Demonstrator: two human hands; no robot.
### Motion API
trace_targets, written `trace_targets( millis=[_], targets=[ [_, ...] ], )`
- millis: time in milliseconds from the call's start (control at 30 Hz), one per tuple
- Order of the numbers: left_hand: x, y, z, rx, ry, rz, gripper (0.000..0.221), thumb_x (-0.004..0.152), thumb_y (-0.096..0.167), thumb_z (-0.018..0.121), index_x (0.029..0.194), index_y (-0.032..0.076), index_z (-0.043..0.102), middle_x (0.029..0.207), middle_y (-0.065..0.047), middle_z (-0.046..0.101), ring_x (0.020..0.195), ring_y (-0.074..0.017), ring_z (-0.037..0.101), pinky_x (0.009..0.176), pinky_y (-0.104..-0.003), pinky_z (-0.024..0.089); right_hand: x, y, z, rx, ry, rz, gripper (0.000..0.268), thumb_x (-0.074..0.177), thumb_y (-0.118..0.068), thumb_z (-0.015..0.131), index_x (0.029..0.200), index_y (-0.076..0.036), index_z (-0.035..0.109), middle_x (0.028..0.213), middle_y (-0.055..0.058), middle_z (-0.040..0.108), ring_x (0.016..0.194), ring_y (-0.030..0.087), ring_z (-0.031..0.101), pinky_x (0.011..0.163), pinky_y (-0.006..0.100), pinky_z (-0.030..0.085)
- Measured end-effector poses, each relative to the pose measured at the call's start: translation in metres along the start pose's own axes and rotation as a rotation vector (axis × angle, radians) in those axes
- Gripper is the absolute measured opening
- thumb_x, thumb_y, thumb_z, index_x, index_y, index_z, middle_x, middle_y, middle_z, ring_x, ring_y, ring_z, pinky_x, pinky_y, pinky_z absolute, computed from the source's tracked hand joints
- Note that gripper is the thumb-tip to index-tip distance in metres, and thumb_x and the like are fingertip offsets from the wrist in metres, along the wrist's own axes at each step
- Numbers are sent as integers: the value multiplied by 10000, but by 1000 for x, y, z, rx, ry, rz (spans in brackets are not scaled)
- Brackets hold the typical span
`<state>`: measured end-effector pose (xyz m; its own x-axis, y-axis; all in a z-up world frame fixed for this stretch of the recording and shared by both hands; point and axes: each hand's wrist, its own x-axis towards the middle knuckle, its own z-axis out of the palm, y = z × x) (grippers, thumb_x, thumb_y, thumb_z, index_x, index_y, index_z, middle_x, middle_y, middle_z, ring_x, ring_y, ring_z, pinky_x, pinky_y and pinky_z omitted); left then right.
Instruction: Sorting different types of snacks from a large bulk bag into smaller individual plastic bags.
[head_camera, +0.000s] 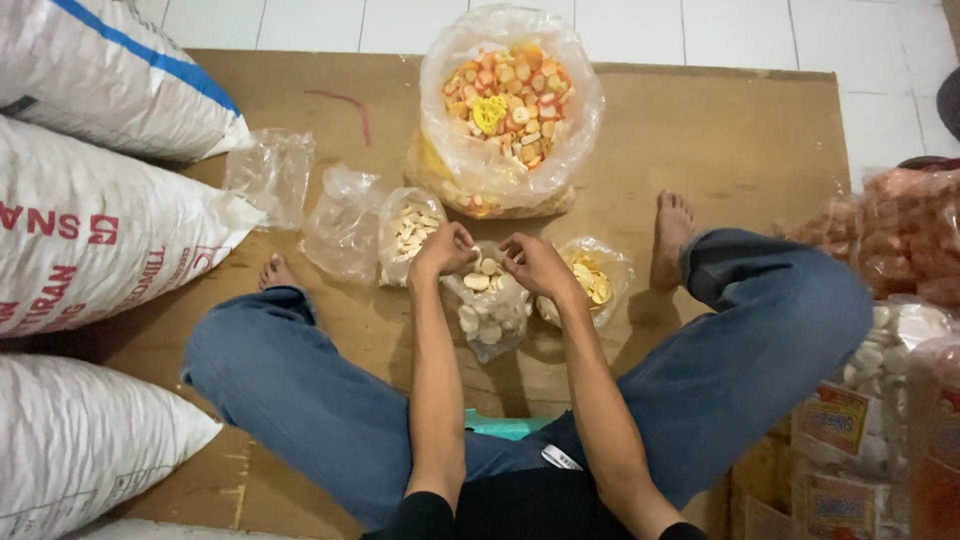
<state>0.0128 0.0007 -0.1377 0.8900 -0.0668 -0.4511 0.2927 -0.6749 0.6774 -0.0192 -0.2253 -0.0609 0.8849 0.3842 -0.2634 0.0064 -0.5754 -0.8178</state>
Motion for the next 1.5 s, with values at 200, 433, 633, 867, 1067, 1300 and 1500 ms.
trace_targets(
  millis=[200, 433, 633, 867, 1067, 1300, 1500],
  targets=[
    [0, -10, 15, -64, -11, 8, 305, 713, 220, 830, 977, 114, 719, 904, -116, 768, 1000, -333, 737, 898, -426, 558, 2, 6, -8, 59, 38, -3, 330, 909, -193, 702, 1181, -6, 698, 1036, 253, 755, 919, 422, 749, 760, 490, 605],
    [-16, 9, 10, -107, -51, -5, 414, 722, 357, 829, 1017, 88, 718, 975, -168, 760, 1068, -363, 715, 939, -454, 545, -2, 6, -17, 119, 53, 36, 342, 917, -155, 705, 1222, -1, 690, 1067, 276, 740, 932, 423, 746, 735, 477, 611],
    [-54, 69, -34, -243, -73, 102, 321, 827, 278, 781, 1068, 77, 713, 891, -129, 717, 852, -269, 711, 802, -381, 557, -9, -47, -65, 150, 92, 46, 336, 939, -145, 695, 1245, -7, 695, 1099, 271, 735, 944, 398, 747, 718, 445, 619],
    [-44, 134, -74, -264, 129, 433, 242, 967, 301, 626, 1122, 130, 699, 927, -212, 717, 883, -402, 721, 782, -467, 571, 41, -56, -137, -63, 333, -71, 251, 923, -176, 728, 1148, -66, 735, 993, 189, 742, 879, 365, 741, 724, 447, 598],
    [102, 131, -93, 94, 331, 406, 182, 907, 148, 626, 1052, 121, 733, 910, -129, 759, 932, -364, 744, 812, -493, 591, 160, -25, -131, -455, 202, -190, 269, 878, -213, 724, 1097, -64, 772, 973, 157, 772, 996, 405, 722, 848, 518, 558],
    [187, 116, -73, 470, 293, 147, 202, 826, 30, 659, 1005, 38, 752, 946, -189, 749, 974, -440, 744, 811, -581, 592, 242, 41, -89, -847, 3, -89, 194, 800, -107, 734, 979, -83, 802, 932, 234, 740, 934, 428, 753, 798, 506, 613],
    [202, 116, -61, 867, 276, 101, 243, 860, 99, 656, 1066, 124, 782, 1073, -86, 771, 1071, -327, 733, 888, -484, 545, 254, 46, -88, -915, -129, -69, 279, 840, -58, 683, 1097, -75, 790, 1113, 231, 732, 1098, 414, 718, 921, 519, 582]
  ],
)
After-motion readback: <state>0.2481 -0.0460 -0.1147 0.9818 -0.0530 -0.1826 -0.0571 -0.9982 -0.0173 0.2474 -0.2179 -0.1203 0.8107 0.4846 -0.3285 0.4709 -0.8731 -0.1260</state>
